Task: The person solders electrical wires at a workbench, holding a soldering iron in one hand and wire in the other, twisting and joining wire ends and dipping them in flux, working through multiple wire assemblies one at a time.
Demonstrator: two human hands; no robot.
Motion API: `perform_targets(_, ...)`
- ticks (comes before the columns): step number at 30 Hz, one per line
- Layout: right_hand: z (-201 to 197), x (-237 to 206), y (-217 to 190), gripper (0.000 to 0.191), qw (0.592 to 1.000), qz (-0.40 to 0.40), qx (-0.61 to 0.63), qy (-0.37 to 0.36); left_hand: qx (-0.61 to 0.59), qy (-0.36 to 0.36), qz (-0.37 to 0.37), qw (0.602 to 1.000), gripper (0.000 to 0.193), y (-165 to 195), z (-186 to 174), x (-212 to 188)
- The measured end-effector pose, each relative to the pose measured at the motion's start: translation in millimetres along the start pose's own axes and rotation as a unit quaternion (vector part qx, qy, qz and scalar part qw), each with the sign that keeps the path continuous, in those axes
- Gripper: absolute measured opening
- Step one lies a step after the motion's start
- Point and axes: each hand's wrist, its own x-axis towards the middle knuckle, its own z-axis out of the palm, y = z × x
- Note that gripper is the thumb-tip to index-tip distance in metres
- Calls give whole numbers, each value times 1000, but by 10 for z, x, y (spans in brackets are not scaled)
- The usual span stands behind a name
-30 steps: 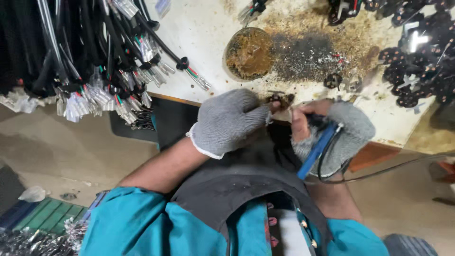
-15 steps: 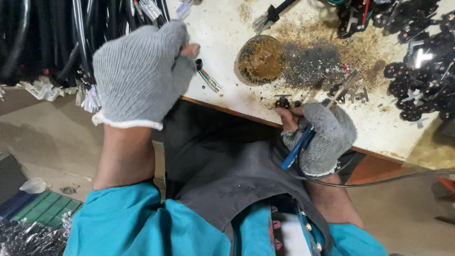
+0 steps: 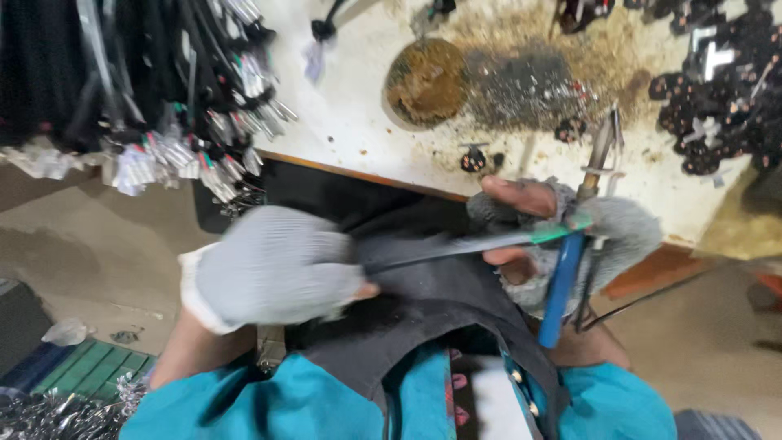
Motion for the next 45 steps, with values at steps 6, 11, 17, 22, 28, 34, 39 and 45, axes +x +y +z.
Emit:
perform_targets(6,-148,-190,221,24,994,20,103,9,45,-13,-3,999,9,-307,548,8)
perform_targets(11,-167,-198,177,33,984,59,165,20,43,-49,-123,990,21,-446,615,-179)
perform_targets(17,-135,-285,299,23,981,58,184,-34,-64,-74,-145,985,73,-309,446,59)
perform_targets(22,-13,-294,447,12,979,54,159,-119,-103,83,-155,979,55,-122,717,441)
perform_targets(28,-202,-241,388,14,995,58,71,-31,-229,155,-185,943,19,-301,1136,371)
perform_targets(34,-95,-256,541,15,998,25,54,-31,-212,211,-138,944,22,-273,1023,391)
perform_targets(39,-43,-161,596,18,999,-24,21,-19,-263,200,-219,918,14,-185,1001,497)
perform_targets(45,-41,-258,400,17,997,25,-13,71,-212,265,-164,926,7,-224,1059,501)
